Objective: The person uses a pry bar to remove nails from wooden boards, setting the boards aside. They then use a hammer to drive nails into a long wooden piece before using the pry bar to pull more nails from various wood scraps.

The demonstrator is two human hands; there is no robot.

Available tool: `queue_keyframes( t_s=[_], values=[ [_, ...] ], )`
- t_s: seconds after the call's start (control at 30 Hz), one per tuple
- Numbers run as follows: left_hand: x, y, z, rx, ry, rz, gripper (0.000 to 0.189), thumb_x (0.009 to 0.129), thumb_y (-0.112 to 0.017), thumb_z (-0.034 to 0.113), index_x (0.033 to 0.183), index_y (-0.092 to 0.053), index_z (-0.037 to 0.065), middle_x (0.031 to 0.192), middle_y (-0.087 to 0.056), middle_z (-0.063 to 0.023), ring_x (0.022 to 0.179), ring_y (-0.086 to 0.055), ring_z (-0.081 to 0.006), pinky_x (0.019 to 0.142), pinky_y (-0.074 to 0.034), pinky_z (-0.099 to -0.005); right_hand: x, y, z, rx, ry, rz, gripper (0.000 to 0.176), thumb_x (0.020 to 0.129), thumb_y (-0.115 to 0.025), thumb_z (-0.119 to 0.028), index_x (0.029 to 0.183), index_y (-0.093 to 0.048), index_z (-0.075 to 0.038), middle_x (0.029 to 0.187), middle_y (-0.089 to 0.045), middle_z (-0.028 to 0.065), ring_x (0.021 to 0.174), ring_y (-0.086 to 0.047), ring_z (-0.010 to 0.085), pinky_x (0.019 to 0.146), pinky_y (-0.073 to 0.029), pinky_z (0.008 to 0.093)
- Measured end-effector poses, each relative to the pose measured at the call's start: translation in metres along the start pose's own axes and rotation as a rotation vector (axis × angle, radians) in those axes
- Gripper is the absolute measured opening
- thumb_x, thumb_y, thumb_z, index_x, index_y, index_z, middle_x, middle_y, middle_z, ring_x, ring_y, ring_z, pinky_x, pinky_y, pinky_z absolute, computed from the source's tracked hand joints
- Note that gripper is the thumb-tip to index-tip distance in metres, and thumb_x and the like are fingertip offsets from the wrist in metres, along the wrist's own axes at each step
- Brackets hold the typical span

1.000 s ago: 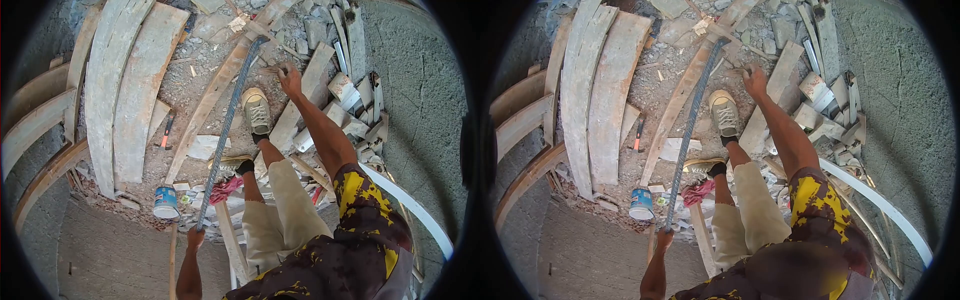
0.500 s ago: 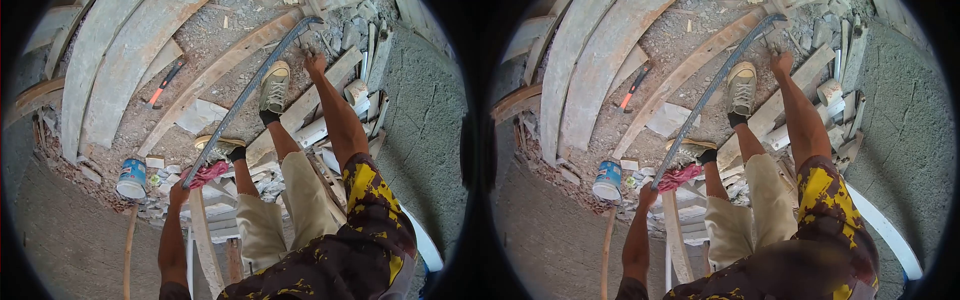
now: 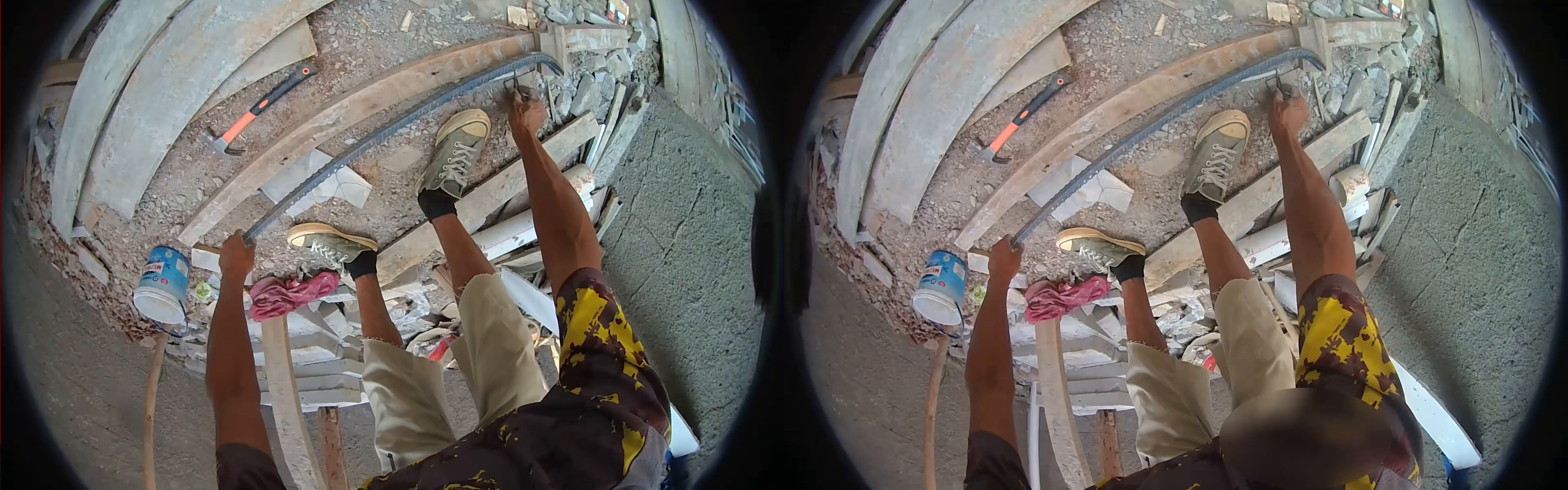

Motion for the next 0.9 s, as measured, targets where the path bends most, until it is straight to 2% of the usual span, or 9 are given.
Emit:
queue_keyframes(
  t_s=[0.17,0.23,0.3,0.37,0.43,0.47,0.63,0.87,0.9],
  values=[
    [-0.020,0.017,0.033,-0.309,0.119,0.559,0.039,0.082,-0.066,0.017,0.115,-0.057,-0.002,0.107,-0.062,-0.0237,0.100,-0.060,-0.0394,0.087,-0.048,-0.0432,0.018,-0.019,0.029,-0.109,-0.240,-0.004,0.036,0.079,-0.066,-0.035,0.089,-0.066,0.000,0.087,-0.067,0.0184,0.082,-0.063,0.0351,0.072,-0.048,0.0417],
    [-0.039,0.018,0.057,-0.498,0.055,0.541,0.037,0.082,-0.066,0.013,0.115,-0.058,-0.002,0.109,-0.061,-0.0250,0.100,-0.060,-0.0391,0.089,-0.046,-0.0412,0.020,-0.016,0.028,-0.050,-0.240,-0.069,0.037,0.079,-0.065,-0.034,0.093,-0.065,0.000,0.090,-0.066,0.0204,0.086,-0.062,0.0365,0.076,-0.047,0.0412],
    [-0.068,0.005,0.079,-0.740,0.058,0.313,0.033,0.083,-0.064,0.012,0.112,-0.060,0.000,0.104,-0.065,-0.0202,0.097,-0.063,-0.0311,0.086,-0.049,-0.0372,0.020,-0.020,0.046,0.045,-0.167,-0.088,0.037,0.079,-0.063,-0.034,0.090,-0.062,0.001,0.085,-0.064,0.0206,0.079,-0.061,0.0365,0.070,-0.047,0.0439],
    [-0.112,-0.012,0.100,-0.862,0.101,0.063,0.030,0.083,-0.065,0.016,0.109,-0.061,0.001,0.098,-0.067,-0.0173,0.088,-0.067,-0.0268,0.078,-0.052,-0.0351,0.019,-0.044,0.086,-0.252,0.303,-0.087,0.040,0.087,-0.055,-0.036,0.094,-0.061,0.003,0.092,-0.062,0.0220,0.081,-0.058,0.0407,0.069,-0.044,0.0468],
    [-0.166,-0.044,0.112,-0.836,-0.025,0.092,0.030,0.086,-0.062,0.020,0.112,-0.059,0.005,0.095,-0.068,-0.0158,0.086,-0.068,-0.0269,0.076,-0.053,-0.0365,-0.008,-0.008,0.019,0.133,0.028,-0.162,0.041,0.093,-0.045,-0.033,0.097,-0.061,0.005,0.093,-0.061,0.0236,0.081,-0.056,0.0428,0.071,-0.042,0.0492],
    [-0.199,-0.040,0.124,-0.933,0.007,-0.017,0.033,0.087,-0.061,0.021,0.115,-0.057,0.004,0.097,-0.067,-0.0161,0.089,-0.067,-0.0277,0.077,-0.053,-0.0363,-0.021,0.016,-0.021,0.005,0.297,-0.144,0.040,0.094,-0.043,-0.030,0.099,-0.062,0.005,0.094,-0.061,0.0240,0.083,-0.054,0.0424,0.074,-0.041,0.0490],
    [-0.351,-0.058,0.153,-0.569,0.134,-0.197,0.068,0.079,-0.065,0.033,0.137,-0.037,0.010,0.132,-0.045,-0.0225,0.117,-0.049,-0.0392,0.098,-0.041,-0.0459,-0.099,-0.019,0.031,0.124,0.251,-0.292,0.062,0.094,-0.040,-0.048,0.119,-0.053,0.007,0.117,-0.052,0.0322,0.105,-0.051,0.0460,0.087,-0.039,0.0495],
    [-0.394,-0.085,0.150,-0.724,0.377,-0.055,0.065,0.077,-0.062,0.033,0.134,-0.037,0.012,0.123,-0.048,-0.0216,0.112,-0.051,-0.0419,0.093,-0.043,-0.0500,-0.238,-0.029,-0.183,0.824,0.064,-0.736,0.034,0.092,-0.053,-0.028,0.100,-0.055,0.005,0.083,-0.058,0.0140,0.074,-0.053,0.0221,0.072,-0.044,0.0383],
    [-0.394,-0.101,0.149,-0.745,0.396,-0.057,0.065,0.077,-0.062,0.033,0.134,-0.037,0.012,0.123,-0.048,-0.0216,0.112,-0.051,-0.0419,0.093,-0.043,-0.0500,-0.260,-0.014,-0.240,0.628,0.099,-0.877,0.032,0.091,-0.054,-0.028,0.096,-0.055,0.004,0.079,-0.058,0.0135,0.072,-0.053,0.0226,0.072,-0.044,0.0373]
  ],
)
Point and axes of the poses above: each hand's wrist, its own x-axis towards the middle knuckle, its own y-axis out of the back of the hand, z = x × y, the point moved 6 cm from there along x, towards the middle knuckle
